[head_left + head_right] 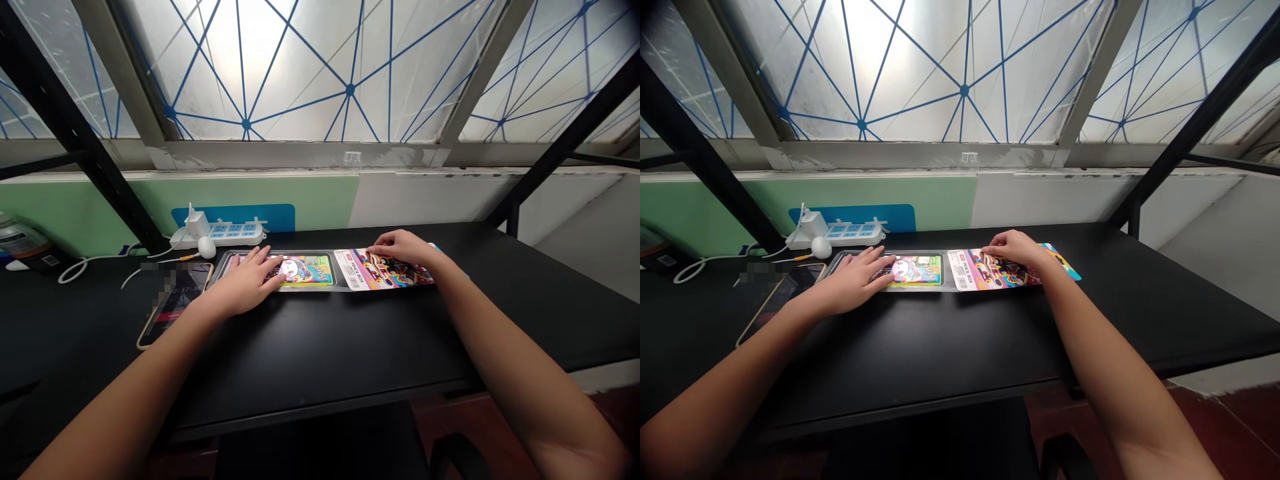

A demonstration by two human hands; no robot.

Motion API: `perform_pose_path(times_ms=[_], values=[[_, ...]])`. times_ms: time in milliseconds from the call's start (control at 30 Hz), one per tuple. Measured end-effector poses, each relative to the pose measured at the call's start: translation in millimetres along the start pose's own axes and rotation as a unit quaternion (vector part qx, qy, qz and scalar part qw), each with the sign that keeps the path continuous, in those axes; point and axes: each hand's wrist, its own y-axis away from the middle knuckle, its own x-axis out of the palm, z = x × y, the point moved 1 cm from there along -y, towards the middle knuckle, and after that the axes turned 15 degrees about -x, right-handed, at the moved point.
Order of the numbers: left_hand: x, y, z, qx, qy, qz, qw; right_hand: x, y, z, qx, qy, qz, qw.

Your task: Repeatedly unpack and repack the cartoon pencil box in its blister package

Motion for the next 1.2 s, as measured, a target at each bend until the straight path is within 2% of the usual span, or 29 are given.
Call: perform_pose_path(times_ms=[167, 467, 567, 667, 767, 833, 933, 1067, 1200], values=[[1.0, 0, 0, -0.001, 0.008, -0.004, 1.0, 1, 3, 9, -0.006, 0.001, -0.012, 1.0], [1.7, 5, -3, -0.001, 0.052, -0.028, 0.998, 16, 7, 38, -0.017, -0.002, -0.035, 0.999], [4.4, 10, -16, 0.0, 0.096, -0.042, 0.994, 23, 7, 53, -0.023, -0.006, -0.041, 0.999], [6.8, 19, -39, 0.018, 0.163, -0.05, 0.985, 36, 3, 70, -0.04, -0.009, -0.026, 0.999], [4.8, 29, -56, 0.054, 0.244, -0.052, 0.967, 46, -3, 79, -0.062, -0.002, -0.006, 0.998], [0.5, 31, -56, 0.074, 0.298, -0.054, 0.95, 47, -4, 79, -0.071, 0.003, 0.009, 0.997], [-6.7, 26, -40, 0.069, 0.371, -0.085, 0.922, 41, -1, 73, -0.081, -0.003, 0.038, 0.996], [-6.5, 9, -17, 0.01, 0.443, -0.167, 0.881, 29, 8, 67, -0.101, -0.016, 0.071, 0.992], [1.5, 4, -17, -0.006, 0.502, -0.188, 0.844, 23, 13, 68, -0.108, -0.017, 0.101, 0.989]])
